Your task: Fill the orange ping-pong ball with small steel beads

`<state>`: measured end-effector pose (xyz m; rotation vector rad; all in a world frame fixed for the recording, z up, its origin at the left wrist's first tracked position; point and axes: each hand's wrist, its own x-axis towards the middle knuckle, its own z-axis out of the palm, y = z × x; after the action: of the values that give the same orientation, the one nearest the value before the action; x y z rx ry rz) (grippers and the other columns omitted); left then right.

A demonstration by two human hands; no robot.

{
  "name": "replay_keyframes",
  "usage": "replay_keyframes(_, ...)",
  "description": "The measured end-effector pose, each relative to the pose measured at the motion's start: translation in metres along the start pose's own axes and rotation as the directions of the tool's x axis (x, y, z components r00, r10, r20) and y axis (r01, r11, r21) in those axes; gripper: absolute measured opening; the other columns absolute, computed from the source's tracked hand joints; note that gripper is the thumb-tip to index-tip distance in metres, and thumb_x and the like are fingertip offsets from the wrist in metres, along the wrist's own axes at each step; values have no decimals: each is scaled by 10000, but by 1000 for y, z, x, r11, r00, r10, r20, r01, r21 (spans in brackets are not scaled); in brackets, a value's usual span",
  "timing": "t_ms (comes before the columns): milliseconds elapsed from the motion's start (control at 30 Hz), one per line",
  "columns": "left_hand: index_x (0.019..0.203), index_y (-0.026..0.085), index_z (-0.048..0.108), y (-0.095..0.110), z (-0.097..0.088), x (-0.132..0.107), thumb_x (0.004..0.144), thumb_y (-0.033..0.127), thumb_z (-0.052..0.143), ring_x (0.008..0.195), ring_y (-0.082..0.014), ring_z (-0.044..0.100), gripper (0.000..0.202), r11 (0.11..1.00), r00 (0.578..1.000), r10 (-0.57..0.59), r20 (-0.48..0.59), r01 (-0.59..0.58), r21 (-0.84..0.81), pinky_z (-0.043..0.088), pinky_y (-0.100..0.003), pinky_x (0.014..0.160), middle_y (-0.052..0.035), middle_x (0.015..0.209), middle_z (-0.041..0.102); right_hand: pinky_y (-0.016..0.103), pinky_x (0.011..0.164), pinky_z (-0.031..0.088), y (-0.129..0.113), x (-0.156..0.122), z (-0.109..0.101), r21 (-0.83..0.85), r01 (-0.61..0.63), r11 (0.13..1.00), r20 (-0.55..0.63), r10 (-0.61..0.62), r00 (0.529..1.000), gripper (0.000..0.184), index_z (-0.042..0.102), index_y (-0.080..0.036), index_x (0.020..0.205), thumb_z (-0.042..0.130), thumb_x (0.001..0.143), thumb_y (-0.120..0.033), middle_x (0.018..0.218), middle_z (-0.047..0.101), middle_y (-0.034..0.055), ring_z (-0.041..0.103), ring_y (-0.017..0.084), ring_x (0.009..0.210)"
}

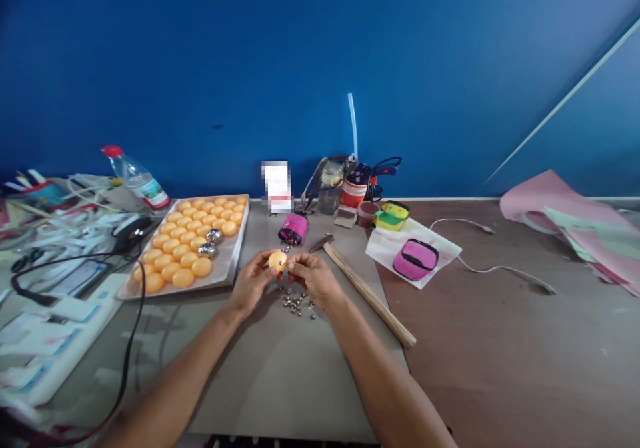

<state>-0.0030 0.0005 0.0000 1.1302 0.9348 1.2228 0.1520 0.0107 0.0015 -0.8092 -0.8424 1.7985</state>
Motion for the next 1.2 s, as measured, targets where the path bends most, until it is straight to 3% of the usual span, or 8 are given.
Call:
replay_keyframes(633,1043,158,573,0,1,-2,689,344,718,680,-155,619,426,996,999,-34,-2,34,83,501,-276,653,-37,830,668,249,592,500,0,-4,2,33,-84,996,17,84,996,321,549,-164,713,795,588,-328,558,660,1,626,126,543)
replay_keyframes(833,1037,165,584,-1,0,-2,672,338,730,724,-153,614,430,987,1000,-12,-27,16,162,488,-256,661,-46,916,660,237,574,509,3,-4,4,39,-105,994,-27,106,994,347,542,-162,709,810,560,-325,546,658,4,614,112,501)
replay_keyframes(1200,1013,151,613,2,6,0,674,297,736,665,-130,591,388,988,998,-42,54,49,-145,477,-276,650,-42,891,649,226,526,419,2,1,-3,85,-47,995,81,40,996,305,525,-181,683,780,608,-329,535,581,-28,550,110,516)
